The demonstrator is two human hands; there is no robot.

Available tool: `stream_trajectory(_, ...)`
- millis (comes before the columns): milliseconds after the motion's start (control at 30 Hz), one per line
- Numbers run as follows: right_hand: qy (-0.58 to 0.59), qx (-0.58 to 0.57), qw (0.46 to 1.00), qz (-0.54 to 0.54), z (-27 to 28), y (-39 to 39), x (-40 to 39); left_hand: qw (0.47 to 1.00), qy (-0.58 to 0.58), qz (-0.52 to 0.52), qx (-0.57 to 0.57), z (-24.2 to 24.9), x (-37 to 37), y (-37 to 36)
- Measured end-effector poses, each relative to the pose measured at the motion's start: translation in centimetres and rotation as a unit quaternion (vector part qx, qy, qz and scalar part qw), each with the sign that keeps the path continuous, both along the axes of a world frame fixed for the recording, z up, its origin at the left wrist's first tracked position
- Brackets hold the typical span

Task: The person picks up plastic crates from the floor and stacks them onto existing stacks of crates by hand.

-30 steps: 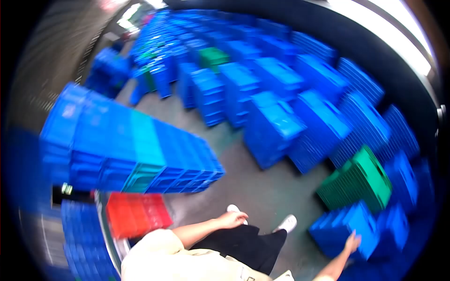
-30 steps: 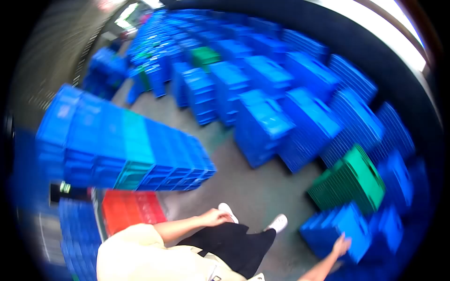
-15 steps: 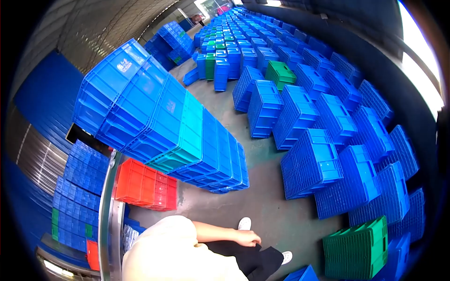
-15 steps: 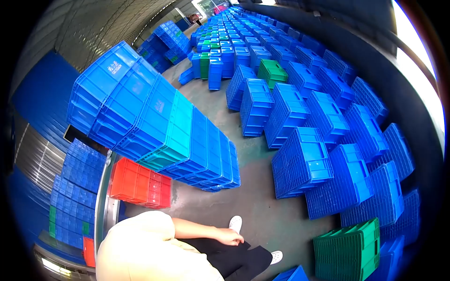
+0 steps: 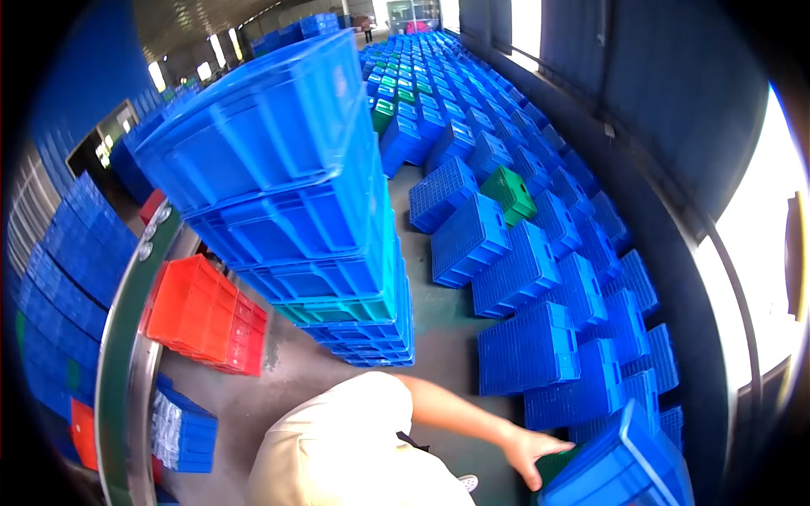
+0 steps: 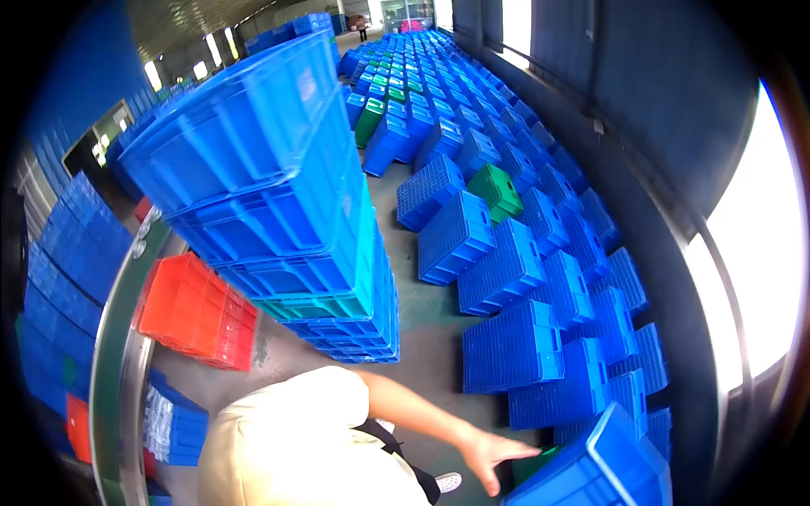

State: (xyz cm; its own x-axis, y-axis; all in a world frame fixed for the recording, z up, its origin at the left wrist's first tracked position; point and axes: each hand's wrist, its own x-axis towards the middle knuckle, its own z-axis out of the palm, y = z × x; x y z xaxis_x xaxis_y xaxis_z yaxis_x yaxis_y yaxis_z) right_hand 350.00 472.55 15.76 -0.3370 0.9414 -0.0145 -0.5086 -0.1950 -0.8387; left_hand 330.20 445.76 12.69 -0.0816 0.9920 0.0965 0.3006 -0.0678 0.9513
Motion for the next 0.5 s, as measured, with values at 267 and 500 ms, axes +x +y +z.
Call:
stream_trajectory(267, 0.530, 0.191, 0.748, 0.351, 22.6, -12.5, -16.2, 0.735, 0.457, 0.446, 0.229, 25.0, -4.9, -13.6)
stream_trajectory(500, 0.564, 0.200, 0.465, 0.653, 37.1, -37.5, -24.4, 0.471, 0.594, 0.603, 0.249, 37.6, 0.4, -37.9)
